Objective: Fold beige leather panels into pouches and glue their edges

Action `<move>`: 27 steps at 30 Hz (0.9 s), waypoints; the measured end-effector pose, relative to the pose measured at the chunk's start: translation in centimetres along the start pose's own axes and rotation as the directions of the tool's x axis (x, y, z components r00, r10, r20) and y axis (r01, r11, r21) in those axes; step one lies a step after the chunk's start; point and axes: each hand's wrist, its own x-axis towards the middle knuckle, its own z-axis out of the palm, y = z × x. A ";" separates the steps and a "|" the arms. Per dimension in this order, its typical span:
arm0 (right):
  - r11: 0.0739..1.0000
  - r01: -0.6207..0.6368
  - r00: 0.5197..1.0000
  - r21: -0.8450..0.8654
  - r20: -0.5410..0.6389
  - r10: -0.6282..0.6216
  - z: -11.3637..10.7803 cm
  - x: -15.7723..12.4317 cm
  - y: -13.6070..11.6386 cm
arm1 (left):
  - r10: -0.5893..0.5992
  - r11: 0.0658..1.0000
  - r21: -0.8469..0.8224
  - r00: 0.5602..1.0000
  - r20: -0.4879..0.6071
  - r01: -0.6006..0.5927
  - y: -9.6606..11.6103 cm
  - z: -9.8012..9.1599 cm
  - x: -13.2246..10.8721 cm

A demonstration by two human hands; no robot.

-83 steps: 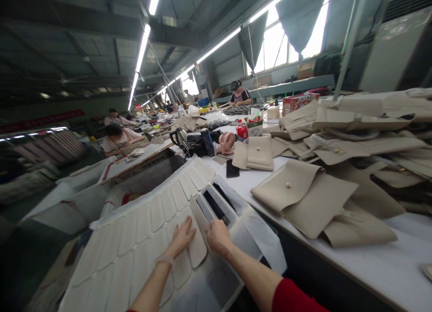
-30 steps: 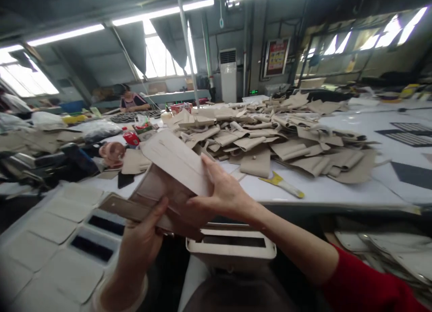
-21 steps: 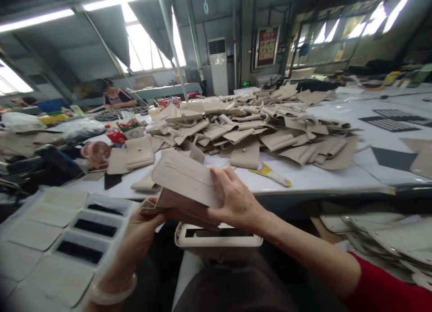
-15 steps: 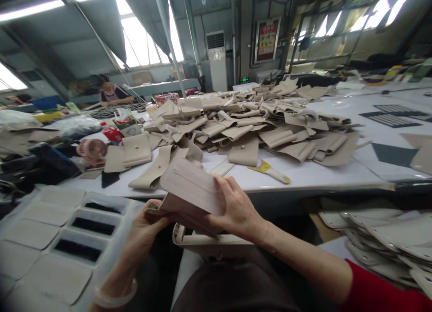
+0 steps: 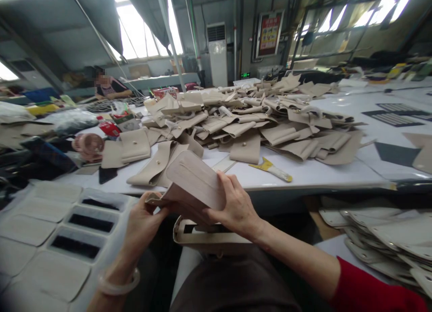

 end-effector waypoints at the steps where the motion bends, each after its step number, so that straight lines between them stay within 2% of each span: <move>1: 1.000 0.002 1.000 -0.009 0.001 -0.002 0.2 -0.1 0.1 | -0.001 1.000 0.030 1.000 0.007 0.001 -0.2 -0.1 0.0; 4: 0.996 0.047 0.998 -0.082 0.033 -0.044 0.3 -0.8 0.6 | -0.058 0.993 0.106 0.995 0.084 0.049 -1.1 0.1 -0.6; 7: 0.952 0.173 0.985 -0.252 0.067 -0.161 -0.4 -1.8 1.2 | -0.091 0.981 0.186 0.978 0.190 0.055 -2.1 0.7 -1.9; 10: 0.819 0.346 0.938 -0.457 0.144 -0.315 -1.5 -2.9 1.9 | -0.016 0.967 0.249 0.965 0.264 -0.052 -3.1 1.5 -3.1; 13: 0.714 0.441 0.897 -0.543 0.236 -0.374 -1.5 -4.0 2.2 | 0.011 0.960 0.268 0.963 0.270 -0.086 -4.1 2.0 -3.9; 15: 0.741 0.440 0.898 -0.507 0.269 -0.349 -0.8 -4.4 2.3 | 0.000 0.977 0.209 0.978 0.210 -0.045 -4.8 2.1 -4.3; 17: 0.804 0.420 0.900 -0.421 0.305 -0.310 0.2 -4.5 2.4 | -0.066 0.996 0.068 0.988 0.138 0.057 -5.4 1.9 -4.8; 19: 0.868 0.385 0.898 -0.313 0.342 -0.276 0.8 -4.0 2.4 | -0.187 0.974 -0.108 0.977 0.105 0.198 -6.1 1.8 -5.3; 21: 0.924 0.343 0.878 -0.170 0.406 -0.251 0.5 -3.2 2.4 | -0.301 0.910 -0.260 0.945 0.127 0.324 -6.9 1.8 -6.0; 24: 0.967 0.253 0.789 0.027 0.573 -0.222 -0.9 -1.8 2.5 | -0.375 0.792 -0.440 0.906 0.195 0.423 -8.1 2.7 -7.0; 27: 0.976 0.210 0.690 0.052 0.699 -0.186 -1.6 -0.9 2.6 | -0.418 0.679 -0.577 0.885 0.206 0.455 -9.2 4.1 -7.8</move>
